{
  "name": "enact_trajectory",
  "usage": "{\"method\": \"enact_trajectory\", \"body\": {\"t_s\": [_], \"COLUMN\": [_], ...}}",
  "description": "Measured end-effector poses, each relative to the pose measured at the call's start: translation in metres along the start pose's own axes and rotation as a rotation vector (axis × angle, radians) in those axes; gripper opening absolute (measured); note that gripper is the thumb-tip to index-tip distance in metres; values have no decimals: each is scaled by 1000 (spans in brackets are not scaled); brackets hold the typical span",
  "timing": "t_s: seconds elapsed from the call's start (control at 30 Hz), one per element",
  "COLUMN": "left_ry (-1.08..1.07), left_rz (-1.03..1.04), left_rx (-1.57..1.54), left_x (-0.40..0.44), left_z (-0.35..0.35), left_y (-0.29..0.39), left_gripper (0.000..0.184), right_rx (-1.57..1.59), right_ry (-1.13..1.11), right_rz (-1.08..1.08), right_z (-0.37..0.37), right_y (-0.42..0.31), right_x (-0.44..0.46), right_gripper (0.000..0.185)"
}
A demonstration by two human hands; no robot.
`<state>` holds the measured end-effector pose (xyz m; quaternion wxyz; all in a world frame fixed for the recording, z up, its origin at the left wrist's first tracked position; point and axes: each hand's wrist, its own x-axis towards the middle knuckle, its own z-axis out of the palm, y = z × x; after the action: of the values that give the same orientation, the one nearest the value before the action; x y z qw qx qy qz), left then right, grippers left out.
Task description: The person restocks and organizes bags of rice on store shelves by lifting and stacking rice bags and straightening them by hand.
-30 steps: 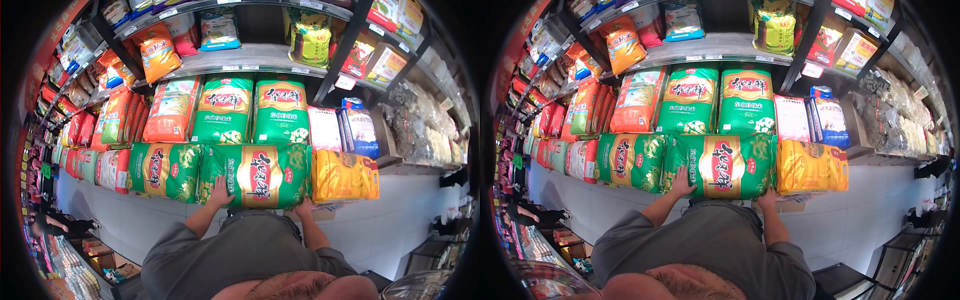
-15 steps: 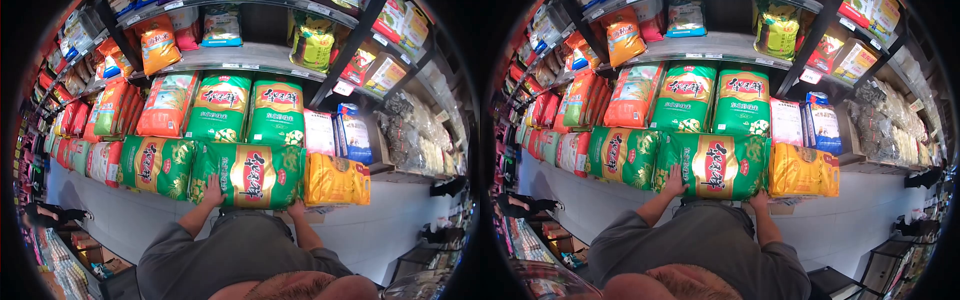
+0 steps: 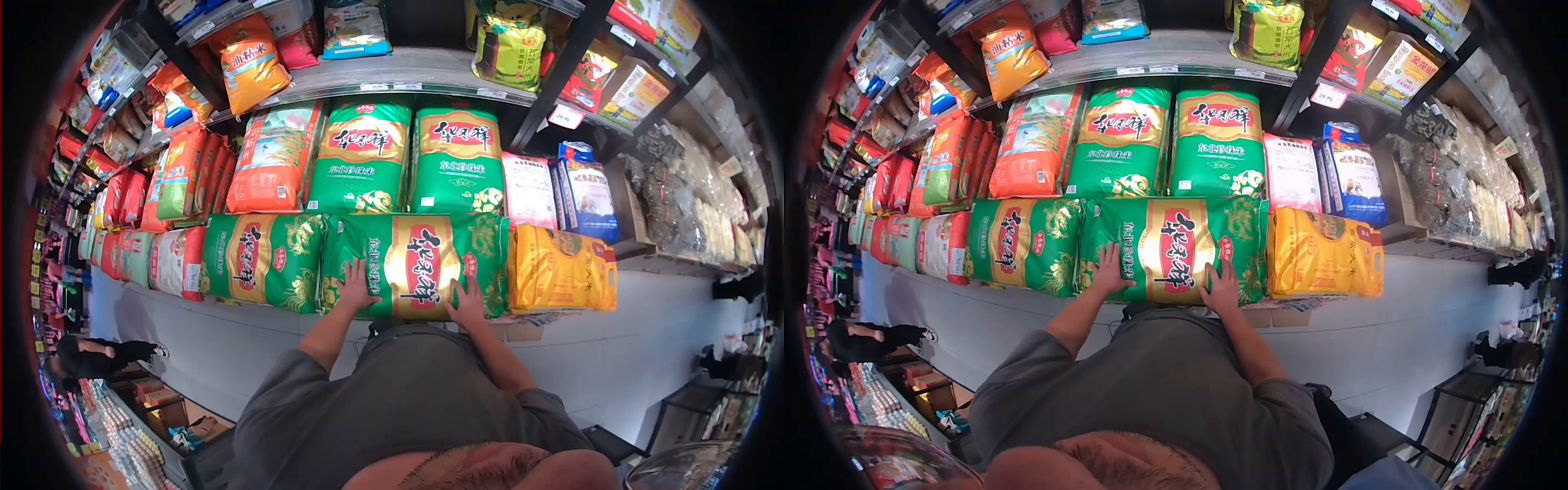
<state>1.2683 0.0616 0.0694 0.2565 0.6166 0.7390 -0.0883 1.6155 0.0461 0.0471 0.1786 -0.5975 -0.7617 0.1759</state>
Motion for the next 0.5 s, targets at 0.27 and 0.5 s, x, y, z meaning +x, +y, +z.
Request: {"method": "enact_trajectory", "body": {"t_s": [0.27,0.5], "left_ry": [121,150], "left_rz": [-19,-134], "left_rx": [17,-187], "left_x": [-2,-25], "left_z": [32,35], "left_y": [-22,-16], "left_gripper": [137,133], "right_rx": [10,67], "right_ry": [-118,-97], "right_rz": [-206,-193], "right_z": [-1,6], "right_y": [-19,-13], "right_x": [14,9], "right_gripper": [64,60]}}
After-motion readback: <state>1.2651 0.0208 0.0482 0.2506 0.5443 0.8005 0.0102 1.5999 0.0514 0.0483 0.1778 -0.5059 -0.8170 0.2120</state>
